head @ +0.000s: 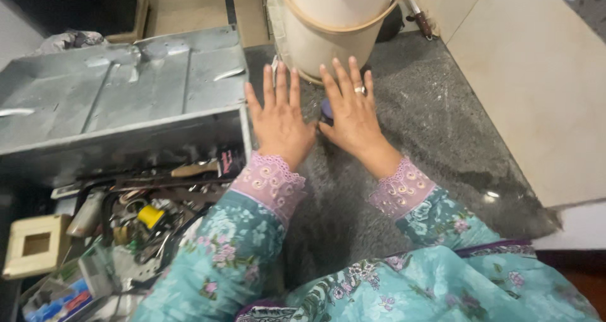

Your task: The person repeatedly reaches into a metal toolbox, picks up various tools and small items, and places them on the countertop. The person handles items one at a time, including a small jar, a screwdriver, a wrench, and a tape measure, arranging them on the counter.

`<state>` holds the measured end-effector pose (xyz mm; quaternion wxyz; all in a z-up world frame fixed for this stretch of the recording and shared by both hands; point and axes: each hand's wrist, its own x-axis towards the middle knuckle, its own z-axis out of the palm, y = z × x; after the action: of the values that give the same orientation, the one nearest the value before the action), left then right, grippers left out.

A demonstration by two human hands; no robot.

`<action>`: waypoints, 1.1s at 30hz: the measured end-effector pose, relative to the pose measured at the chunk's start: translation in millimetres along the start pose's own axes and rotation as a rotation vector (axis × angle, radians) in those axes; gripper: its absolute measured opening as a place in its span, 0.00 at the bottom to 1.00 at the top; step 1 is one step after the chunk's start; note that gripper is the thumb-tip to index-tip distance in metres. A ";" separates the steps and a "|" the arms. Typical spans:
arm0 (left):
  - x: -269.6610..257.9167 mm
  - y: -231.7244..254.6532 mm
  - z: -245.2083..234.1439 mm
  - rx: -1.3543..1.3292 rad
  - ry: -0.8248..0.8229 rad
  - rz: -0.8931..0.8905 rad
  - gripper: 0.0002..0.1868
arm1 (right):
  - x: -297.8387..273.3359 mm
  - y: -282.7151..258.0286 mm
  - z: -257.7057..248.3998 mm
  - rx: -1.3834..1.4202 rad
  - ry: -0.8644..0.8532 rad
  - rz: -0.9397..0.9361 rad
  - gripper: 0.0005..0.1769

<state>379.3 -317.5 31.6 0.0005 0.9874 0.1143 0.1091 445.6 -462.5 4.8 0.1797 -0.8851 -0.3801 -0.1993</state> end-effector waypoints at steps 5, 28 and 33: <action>-34.5 -51.1 -39.1 -0.066 0.118 0.041 0.56 | -0.5 -62.0 -34.2 -0.026 0.034 -0.056 0.59; -172.8 -255.6 -59.5 -0.068 0.156 0.003 0.50 | -17.6 -247.5 -41.1 -0.070 -0.033 -0.148 0.50; -174.2 -265.3 -54.4 -0.035 0.142 -0.016 0.49 | -4.7 -254.8 -35.2 -0.091 -0.021 -0.214 0.44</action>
<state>142.1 -99.8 40.3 0.0106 0.9761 0.1200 0.1806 245.3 -317.1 75.1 0.1133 -0.8488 -0.4647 -0.2252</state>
